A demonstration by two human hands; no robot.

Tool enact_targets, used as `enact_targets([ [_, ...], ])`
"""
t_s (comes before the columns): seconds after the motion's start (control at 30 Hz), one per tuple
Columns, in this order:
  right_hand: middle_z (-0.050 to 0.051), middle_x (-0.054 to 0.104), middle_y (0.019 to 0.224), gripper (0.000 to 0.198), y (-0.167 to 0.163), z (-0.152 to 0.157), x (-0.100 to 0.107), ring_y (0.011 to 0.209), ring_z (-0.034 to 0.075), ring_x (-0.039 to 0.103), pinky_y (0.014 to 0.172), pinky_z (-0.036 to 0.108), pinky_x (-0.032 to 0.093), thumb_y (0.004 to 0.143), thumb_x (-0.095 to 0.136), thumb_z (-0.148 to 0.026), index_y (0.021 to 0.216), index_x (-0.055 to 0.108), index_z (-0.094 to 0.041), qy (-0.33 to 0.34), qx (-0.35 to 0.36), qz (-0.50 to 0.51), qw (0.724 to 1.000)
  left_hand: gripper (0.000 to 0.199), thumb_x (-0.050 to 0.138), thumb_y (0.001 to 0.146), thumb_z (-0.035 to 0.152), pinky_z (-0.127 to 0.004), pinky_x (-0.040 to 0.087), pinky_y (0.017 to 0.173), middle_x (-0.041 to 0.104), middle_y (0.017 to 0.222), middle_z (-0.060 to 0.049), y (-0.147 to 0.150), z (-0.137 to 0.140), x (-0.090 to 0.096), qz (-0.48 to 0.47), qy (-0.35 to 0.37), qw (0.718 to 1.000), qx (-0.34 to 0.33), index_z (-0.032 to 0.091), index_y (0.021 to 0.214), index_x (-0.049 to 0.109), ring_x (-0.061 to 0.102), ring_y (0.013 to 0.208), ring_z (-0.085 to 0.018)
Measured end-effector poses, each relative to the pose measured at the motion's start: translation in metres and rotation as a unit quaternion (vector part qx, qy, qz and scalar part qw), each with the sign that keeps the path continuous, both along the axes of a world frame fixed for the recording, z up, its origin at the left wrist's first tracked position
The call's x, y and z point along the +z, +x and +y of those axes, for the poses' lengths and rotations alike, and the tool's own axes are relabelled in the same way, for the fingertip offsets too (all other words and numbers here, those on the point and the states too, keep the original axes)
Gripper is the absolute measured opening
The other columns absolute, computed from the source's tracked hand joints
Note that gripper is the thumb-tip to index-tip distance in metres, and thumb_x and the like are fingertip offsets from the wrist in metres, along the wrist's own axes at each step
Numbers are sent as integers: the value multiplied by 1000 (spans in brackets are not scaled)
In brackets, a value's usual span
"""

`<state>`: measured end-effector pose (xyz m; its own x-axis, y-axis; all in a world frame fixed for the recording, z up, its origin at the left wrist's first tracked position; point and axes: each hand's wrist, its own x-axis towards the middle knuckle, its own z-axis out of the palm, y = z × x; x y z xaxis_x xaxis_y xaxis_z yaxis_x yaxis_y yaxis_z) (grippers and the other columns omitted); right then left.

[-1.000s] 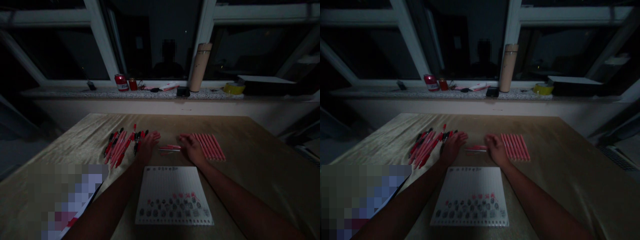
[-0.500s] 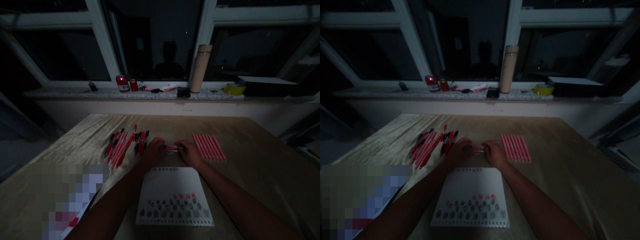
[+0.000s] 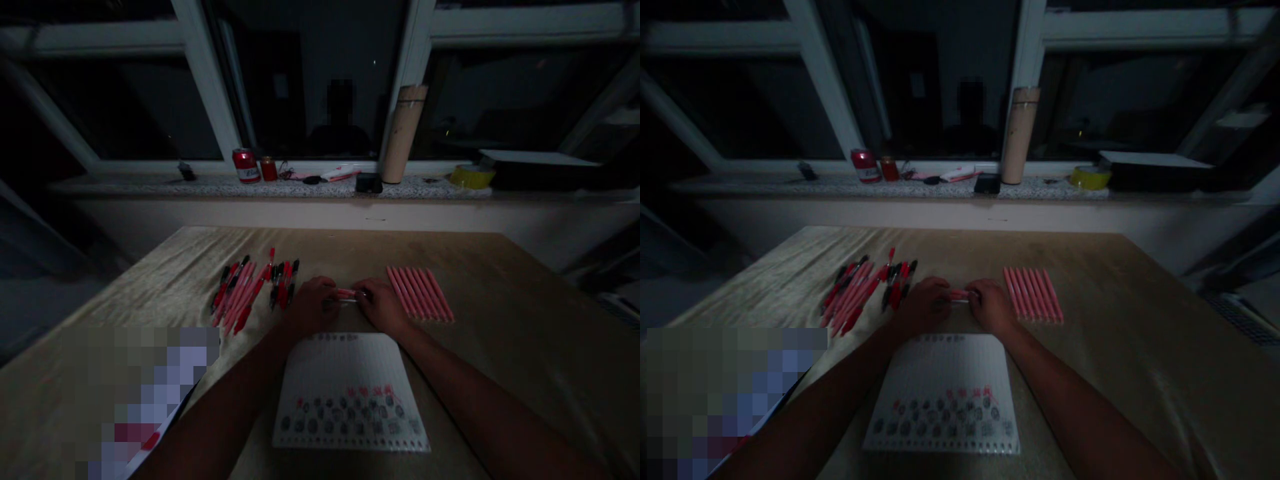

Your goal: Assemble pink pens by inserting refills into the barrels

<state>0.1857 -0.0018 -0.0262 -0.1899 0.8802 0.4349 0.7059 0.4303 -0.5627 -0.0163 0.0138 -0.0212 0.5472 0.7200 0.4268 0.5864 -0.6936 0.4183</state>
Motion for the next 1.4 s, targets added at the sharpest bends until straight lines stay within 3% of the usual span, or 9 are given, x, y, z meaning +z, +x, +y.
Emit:
enact_targets([
  [0.33, 7, 63, 84, 15, -2, -7, 10, 83, 20, 56, 75, 33, 43, 80, 51, -13, 85, 64, -18, 15, 32, -2, 999, 13, 59, 71, 20, -37, 39, 90, 54, 109, -8, -6, -1, 10, 55, 25, 998, -4, 17, 83, 61, 50, 104, -22],
  [0.6, 9, 61, 98, 16, -4, -10, 12, 95, 21, 53, 83, 37, 42, 80, 55, -16, 90, 68, -19, 45, 88, -45, 994, 14, 61, 69, 28, -35, 38, 76, 54, 84, -5, -17, 3, 20, 127, 56, 990, 10, 17, 78, 63, 51, 85, -21],
  [0.9, 10, 58, 111, 17, -3, -9, 7, 104, 24, 50, 89, 42, 39, 79, 58, -19, 91, 70, -22, 33, 96, -93, 991, 19, 56, 74, 32, -35, 35, 71, 57, 77, -5, -16, 3, 24, 211, 62, 975, -16, 18, 79, 67, 54, 78, -20],
  [1.4, 11, 57, 112, 16, -4, -10, 9, 107, 23, 48, 91, 40, 37, 82, 55, -18, 93, 67, -18, 18, 99, -110, 989, 19, 50, 84, 27, -33, 36, 71, 57, 78, -5, -13, 1, 24, 200, 56, 978, -17, 16, 81, 64, 54, 77, -18],
])
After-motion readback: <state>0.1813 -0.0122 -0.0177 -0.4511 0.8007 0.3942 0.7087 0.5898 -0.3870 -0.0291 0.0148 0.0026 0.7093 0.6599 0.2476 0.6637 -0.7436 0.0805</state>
